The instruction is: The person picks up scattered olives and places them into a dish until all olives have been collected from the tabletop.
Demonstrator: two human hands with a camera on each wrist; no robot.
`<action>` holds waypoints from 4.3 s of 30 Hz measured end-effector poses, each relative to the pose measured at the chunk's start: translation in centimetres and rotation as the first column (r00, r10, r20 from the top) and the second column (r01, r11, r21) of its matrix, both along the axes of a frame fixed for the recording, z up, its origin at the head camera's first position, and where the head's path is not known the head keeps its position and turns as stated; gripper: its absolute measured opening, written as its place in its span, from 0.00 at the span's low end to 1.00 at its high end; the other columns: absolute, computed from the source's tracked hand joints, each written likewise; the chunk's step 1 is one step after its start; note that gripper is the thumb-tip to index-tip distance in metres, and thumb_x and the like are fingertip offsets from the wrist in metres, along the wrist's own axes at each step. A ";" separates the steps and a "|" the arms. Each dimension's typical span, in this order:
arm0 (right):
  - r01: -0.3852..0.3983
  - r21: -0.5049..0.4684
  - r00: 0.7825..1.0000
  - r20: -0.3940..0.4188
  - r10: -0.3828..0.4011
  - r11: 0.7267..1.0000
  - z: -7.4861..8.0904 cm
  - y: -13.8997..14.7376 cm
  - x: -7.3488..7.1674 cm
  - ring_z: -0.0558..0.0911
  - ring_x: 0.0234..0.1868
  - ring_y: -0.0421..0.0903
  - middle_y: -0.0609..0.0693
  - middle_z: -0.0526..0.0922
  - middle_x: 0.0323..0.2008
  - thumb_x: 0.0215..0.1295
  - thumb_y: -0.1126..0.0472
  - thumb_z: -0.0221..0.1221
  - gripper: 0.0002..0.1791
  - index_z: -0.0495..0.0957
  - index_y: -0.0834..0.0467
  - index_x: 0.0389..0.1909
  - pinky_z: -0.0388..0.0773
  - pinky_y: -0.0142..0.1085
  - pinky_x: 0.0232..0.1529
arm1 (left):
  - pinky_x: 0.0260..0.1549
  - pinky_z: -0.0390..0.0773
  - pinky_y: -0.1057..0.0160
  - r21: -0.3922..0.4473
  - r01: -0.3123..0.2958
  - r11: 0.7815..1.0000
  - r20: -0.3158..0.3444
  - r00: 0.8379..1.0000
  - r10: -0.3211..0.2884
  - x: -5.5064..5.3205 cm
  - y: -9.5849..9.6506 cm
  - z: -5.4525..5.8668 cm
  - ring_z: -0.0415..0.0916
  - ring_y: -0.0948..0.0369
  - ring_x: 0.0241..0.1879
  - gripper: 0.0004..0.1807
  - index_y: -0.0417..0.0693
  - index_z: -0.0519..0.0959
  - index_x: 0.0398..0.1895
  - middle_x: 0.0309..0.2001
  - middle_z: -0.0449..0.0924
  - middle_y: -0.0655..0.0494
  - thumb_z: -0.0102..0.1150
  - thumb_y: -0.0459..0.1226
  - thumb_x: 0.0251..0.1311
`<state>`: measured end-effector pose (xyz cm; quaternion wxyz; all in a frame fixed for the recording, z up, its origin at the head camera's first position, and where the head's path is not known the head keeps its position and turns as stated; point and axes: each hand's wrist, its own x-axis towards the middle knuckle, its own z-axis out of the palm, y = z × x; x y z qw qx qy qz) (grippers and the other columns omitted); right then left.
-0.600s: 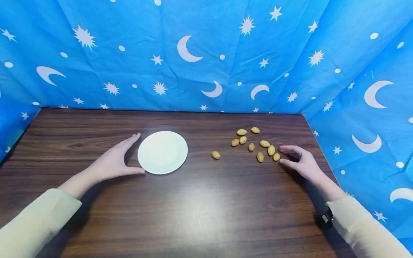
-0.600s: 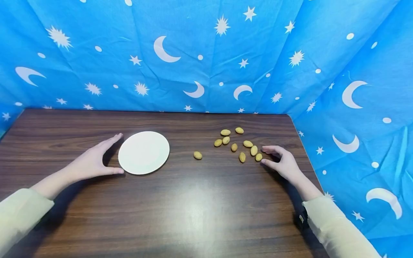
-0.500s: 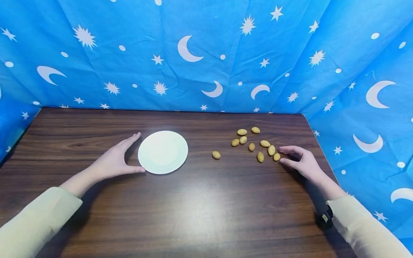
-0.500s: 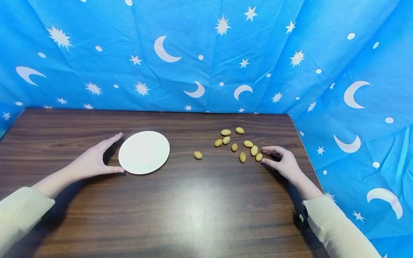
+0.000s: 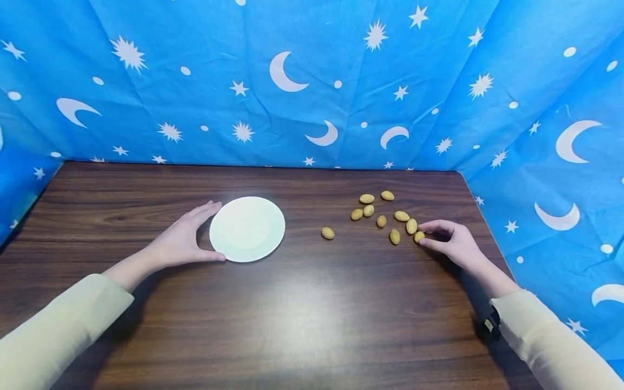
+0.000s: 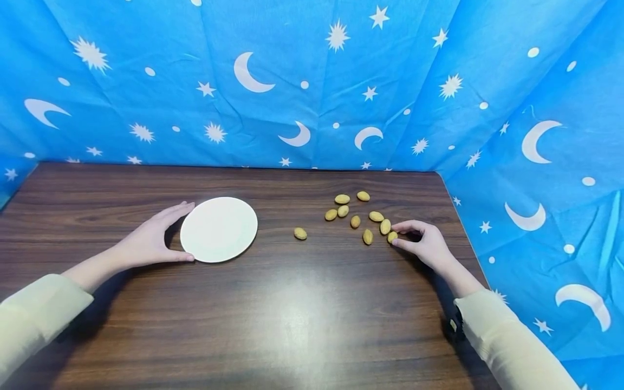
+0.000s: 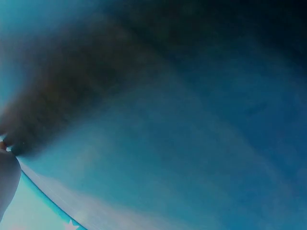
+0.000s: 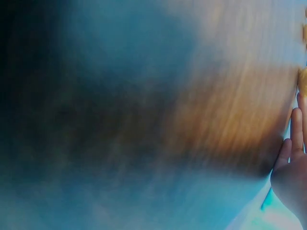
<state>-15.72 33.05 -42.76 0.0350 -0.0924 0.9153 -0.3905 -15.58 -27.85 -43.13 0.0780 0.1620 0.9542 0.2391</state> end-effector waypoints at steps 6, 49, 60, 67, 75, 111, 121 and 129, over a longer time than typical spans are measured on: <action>-0.017 0.003 0.999 -0.033 0.017 1.000 -0.4 0.0 -0.3 0.78 0.45 0.24 0.61 0.89 0.49 0.68 0.64 0.72 0.14 0.87 0.62 0.52 0.74 0.18 0.48 | 0.74 0.58 0.24 0.009 0.005 1.000 -0.018 1.000 -0.005 0.1 0.2 -0.1 0.52 0.31 0.81 0.68 0.39 0.57 0.83 0.83 0.55 0.31 0.83 0.60 0.45; -0.090 -0.145 0.996 -0.013 0.089 0.985 2.4 -8.7 -2.4 0.84 0.56 0.56 0.62 0.88 0.53 0.70 0.64 0.70 0.14 0.86 0.63 0.53 0.80 0.57 0.66 | 0.74 0.55 0.22 0.051 -0.021 0.998 -0.007 1.000 0.022 -0.1 1.7 -0.9 0.49 0.33 0.83 0.66 0.46 0.55 0.85 0.84 0.53 0.35 0.82 0.60 0.48; -0.184 -0.251 0.983 -0.045 0.179 0.950 2.9 -14.3 -3.2 0.85 0.58 0.59 0.61 0.89 0.53 0.67 0.65 0.72 0.15 0.87 0.64 0.52 0.80 0.60 0.66 | 0.74 0.55 0.22 0.039 -0.030 0.999 0.009 1.000 0.029 -0.1 1.9 -0.7 0.48 0.32 0.83 0.66 0.46 0.54 0.85 0.84 0.52 0.34 0.81 0.59 0.49; -0.237 -0.280 0.971 -0.032 0.238 0.930 3.2 -17.6 -3.5 0.84 0.59 0.54 0.56 0.89 0.53 0.68 0.62 0.72 0.14 0.87 0.59 0.53 0.78 0.57 0.67 | 0.74 0.55 0.21 0.043 -0.025 0.999 0.006 1.000 0.025 0.1 1.9 -0.6 0.48 0.32 0.83 0.66 0.45 0.55 0.85 0.84 0.52 0.34 0.81 0.58 0.49; -0.311 -0.299 0.948 -0.031 0.317 0.902 3.0 -22.0 -3.9 0.85 0.60 0.51 0.54 0.90 0.53 0.68 0.61 0.72 0.14 0.87 0.58 0.52 0.80 0.52 0.69 | 0.75 0.55 0.22 0.044 -0.023 0.999 0.002 1.000 0.023 0.0 1.9 -0.7 0.48 0.32 0.83 0.66 0.45 0.54 0.85 0.84 0.51 0.34 0.81 0.59 0.49; -0.548 -0.013 0.835 0.058 0.548 0.836 1.0 -32.3 -4.2 0.84 0.56 0.47 0.50 0.92 0.50 0.68 0.59 0.72 0.13 0.89 0.57 0.51 0.79 0.35 0.64 | 0.74 0.57 0.22 0.044 -0.005 0.999 0.010 1.000 0.005 -0.1 1.6 -0.6 0.48 0.33 0.83 0.65 0.45 0.54 0.85 0.84 0.52 0.34 0.81 0.59 0.50; -0.553 -0.095 0.830 0.031 0.557 0.828 1.5 -31.5 -4.7 0.86 0.55 0.47 0.52 0.92 0.51 0.67 0.61 0.72 0.15 0.89 0.59 0.53 0.80 0.31 0.62 | 0.74 0.58 0.23 0.043 -0.008 0.999 0.008 1.000 0.007 -0.2 1.6 -0.9 0.48 0.34 0.83 0.65 0.46 0.54 0.86 0.84 0.52 0.35 0.81 0.59 0.50; -0.521 -0.183 0.847 0.011 0.532 0.834 2.9 -29.2 -5.0 0.86 0.56 0.50 0.56 0.91 0.52 0.68 0.65 0.70 0.14 0.87 0.62 0.53 0.82 0.42 0.67 | 0.75 0.57 0.24 0.044 -0.012 0.999 0.011 1.000 0.011 -0.1 1.7 -0.7 0.47 0.34 0.83 0.66 0.46 0.54 0.86 0.84 0.51 0.35 0.81 0.59 0.50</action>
